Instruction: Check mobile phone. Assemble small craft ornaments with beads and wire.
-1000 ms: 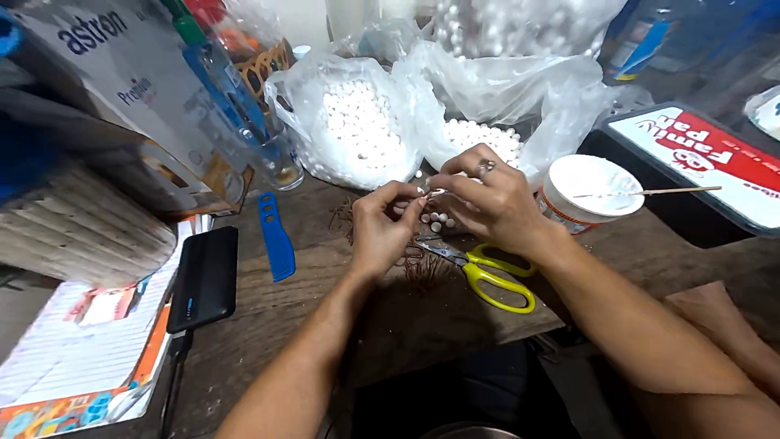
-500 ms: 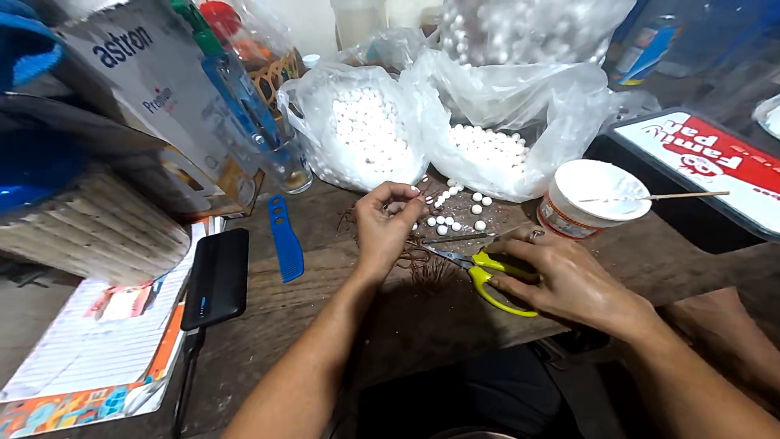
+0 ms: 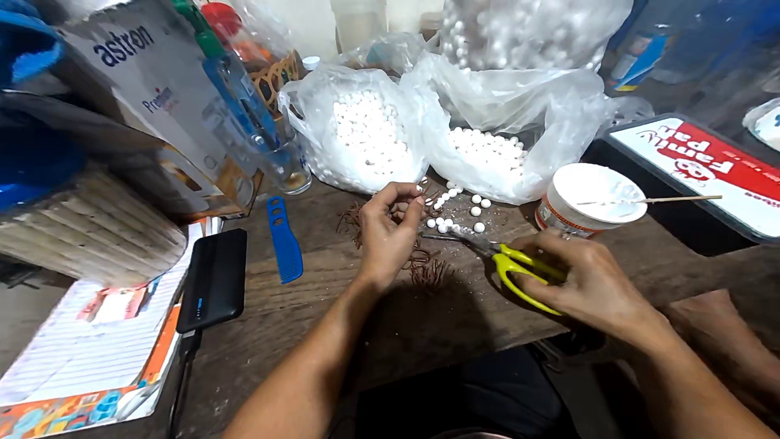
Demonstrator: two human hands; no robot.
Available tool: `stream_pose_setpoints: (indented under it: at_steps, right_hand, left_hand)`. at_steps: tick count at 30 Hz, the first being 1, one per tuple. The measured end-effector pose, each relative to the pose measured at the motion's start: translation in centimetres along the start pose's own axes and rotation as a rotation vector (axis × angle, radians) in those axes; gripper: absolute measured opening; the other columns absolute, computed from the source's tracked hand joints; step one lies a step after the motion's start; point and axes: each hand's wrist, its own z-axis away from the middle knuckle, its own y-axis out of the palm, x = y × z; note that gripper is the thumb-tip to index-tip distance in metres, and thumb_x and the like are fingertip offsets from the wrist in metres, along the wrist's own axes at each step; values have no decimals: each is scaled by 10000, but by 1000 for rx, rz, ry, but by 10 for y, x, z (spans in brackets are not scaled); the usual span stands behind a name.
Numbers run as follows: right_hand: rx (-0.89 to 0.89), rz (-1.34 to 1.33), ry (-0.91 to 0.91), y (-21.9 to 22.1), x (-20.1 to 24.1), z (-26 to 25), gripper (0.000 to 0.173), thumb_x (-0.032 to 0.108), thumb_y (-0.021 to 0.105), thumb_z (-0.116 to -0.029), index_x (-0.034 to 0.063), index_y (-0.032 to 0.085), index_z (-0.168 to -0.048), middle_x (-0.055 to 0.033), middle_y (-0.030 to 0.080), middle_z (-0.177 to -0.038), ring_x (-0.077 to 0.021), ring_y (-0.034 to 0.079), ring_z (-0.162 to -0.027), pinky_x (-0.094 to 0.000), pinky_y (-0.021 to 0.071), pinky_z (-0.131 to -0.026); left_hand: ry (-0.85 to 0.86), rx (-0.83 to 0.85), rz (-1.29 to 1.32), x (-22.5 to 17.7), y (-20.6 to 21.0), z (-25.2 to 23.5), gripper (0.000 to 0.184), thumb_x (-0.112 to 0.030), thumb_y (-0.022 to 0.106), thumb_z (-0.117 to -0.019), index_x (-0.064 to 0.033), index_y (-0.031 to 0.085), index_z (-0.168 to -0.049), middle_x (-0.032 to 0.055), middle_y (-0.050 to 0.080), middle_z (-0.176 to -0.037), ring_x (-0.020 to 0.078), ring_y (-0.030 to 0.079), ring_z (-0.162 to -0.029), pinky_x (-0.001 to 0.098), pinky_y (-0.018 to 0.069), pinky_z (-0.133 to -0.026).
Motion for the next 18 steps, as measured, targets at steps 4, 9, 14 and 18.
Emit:
stream_pose_setpoints:
  at_steps: [4,9,14,18]
  right_hand:
    - [-58,-76,34,-6,-5,4,400,329,673,-836,53,734,-1119,-42,722,-865,-13,613,-685,-193,507,-606]
    - [-62,-232,-29,2,-3,1,691,493,747,-801,-1,668,-1279,-62,703,-1013,19,583,-803,-166,500,-689]
    - [-37,-351,-26,15,4,-7,648,436,749,-820,-21,660,-1270,-16,685,-972,72,538,-769,-103,458,-667]
    - [-47,-364,5,21,5,-9,625,428,742,-821,-8,674,-1263,-5,682,-961,70,542,-764,-106,461,-668]
  left_hand:
    - [2,1,-24,2,1,1,92,40,660,-940,3,666,-1024,17,675,-852,-2,610,-651,151,529,-603]
    - [100,27,-98,3,4,4,80,27,668,-919,36,686,-997,43,690,-880,-22,612,-664,132,530,-623]
    - [219,68,-206,5,7,6,93,17,662,-900,50,709,-974,74,674,-873,-4,608,-741,131,509,-700]
    - [274,70,-248,5,9,7,98,10,660,-897,49,719,-965,91,685,-868,23,623,-763,147,514,-727]
